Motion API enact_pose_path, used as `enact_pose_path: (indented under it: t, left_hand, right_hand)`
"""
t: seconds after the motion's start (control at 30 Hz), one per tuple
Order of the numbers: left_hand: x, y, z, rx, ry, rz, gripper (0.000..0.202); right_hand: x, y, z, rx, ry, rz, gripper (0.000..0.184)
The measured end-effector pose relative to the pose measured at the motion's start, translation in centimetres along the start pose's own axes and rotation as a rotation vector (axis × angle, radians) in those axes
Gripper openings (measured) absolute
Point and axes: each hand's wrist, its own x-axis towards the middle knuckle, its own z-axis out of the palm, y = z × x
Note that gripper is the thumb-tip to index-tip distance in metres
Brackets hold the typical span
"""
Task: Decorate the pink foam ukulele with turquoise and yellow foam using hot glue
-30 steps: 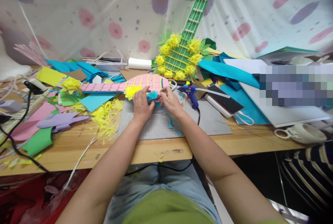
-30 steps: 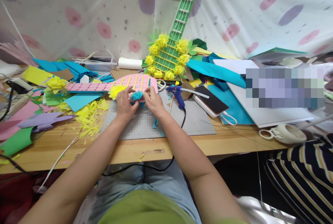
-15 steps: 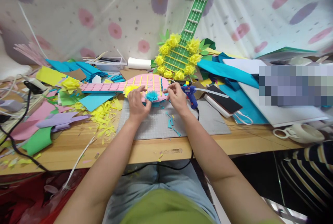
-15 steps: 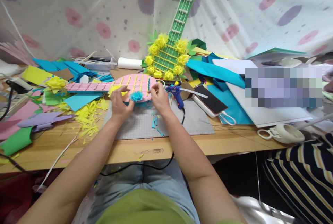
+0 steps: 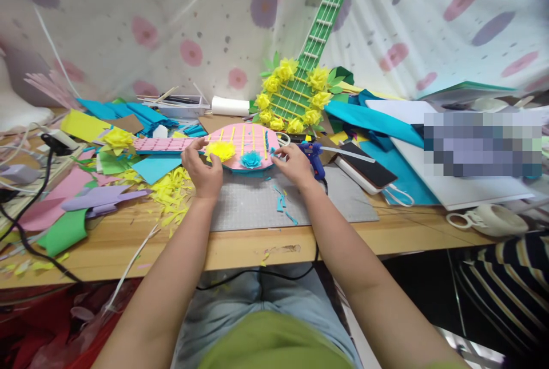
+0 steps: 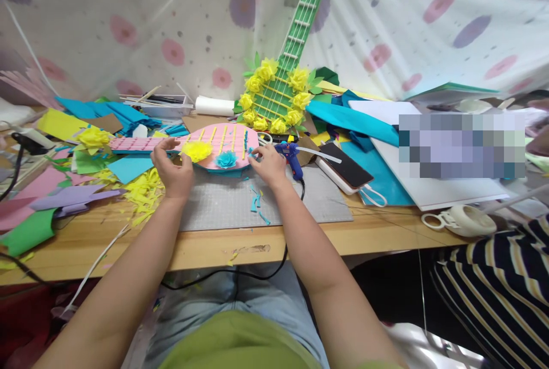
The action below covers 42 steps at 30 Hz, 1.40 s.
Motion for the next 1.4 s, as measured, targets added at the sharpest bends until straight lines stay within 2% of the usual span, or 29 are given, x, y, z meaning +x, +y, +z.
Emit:
enact_pose_path:
  t: [0.2,0.37,0.5,0.63,0.73,0.83,0.9,0.97,1.03,1.2,1.3,1.4]
  left_hand:
    - [-0.1,0.1,-0.1,-0.048,-0.007,-0.069,0.036]
    - [0.0,0.5,-0.3,-0.076,-0.029,-0.079,0.035]
    - [0.0,0.7,-0.3,-0.067,-0.052,-0.068,0.034]
    - [-0.4,0.8,-0.3,-0.085,-0.055,-0.021,0.031]
    - [-0.6,1.7,-0.2,-0.126,-0.086,0.011,0.029]
    - [-0.3,3.4,0.2,-0.184,-0.243,0.052,0.026]
    - [0.0,4.8,0.7,-0.211,-0.455,0.066,0.024]
    - [0.4,6.0,1.5,-0.258,-0.637,0.032,0.029]
    - [0.7,7.0,2.3,-0.300,-0.731,-0.057,0.035]
    - [1.3,7.9,3.6,-0.399,-0.793,-0.240,0.032]
    - [1.6,7.9,3.5,-0.373,-0.807,-0.279,0.030]
    - [1.9,8.0,3.1,-0.338,-0.815,-0.292,0.031]
  right_hand:
    - [-0.5,0.3,0.1,-0.096,-0.025,-0.050,0.021]
    - [-0.9,0.2,-0.1,-0.089,-0.072,-0.164,0.026]
    - [-1.1,0.2,-0.3,-0.073,-0.063,-0.188,0.027]
    - [-0.7,0.8,0.1,0.112,0.019,-0.177,0.018]
    - [-0.1,1.2,0.6,0.451,0.091,-0.043,0.016]
    - [0.2,1.0,0.9,0.893,0.051,0.237,0.021]
    - [0.1,0.5,0.8,1.137,-0.016,0.381,0.026]
    - [0.0,-0.1,0.5,1.290,-0.069,0.453,0.030]
    - [-0.2,-0.6,0.1,1.371,-0.121,0.481,0.031]
    - [-0.6,-1.4,-0.2,1.448,-0.213,0.488,0.030]
    - [-0.7,-1.5,-0.2,1.421,-0.220,0.475,0.032]
    - [-0.7,-1.5,-0.3,1.374,-0.241,0.389,0.035]
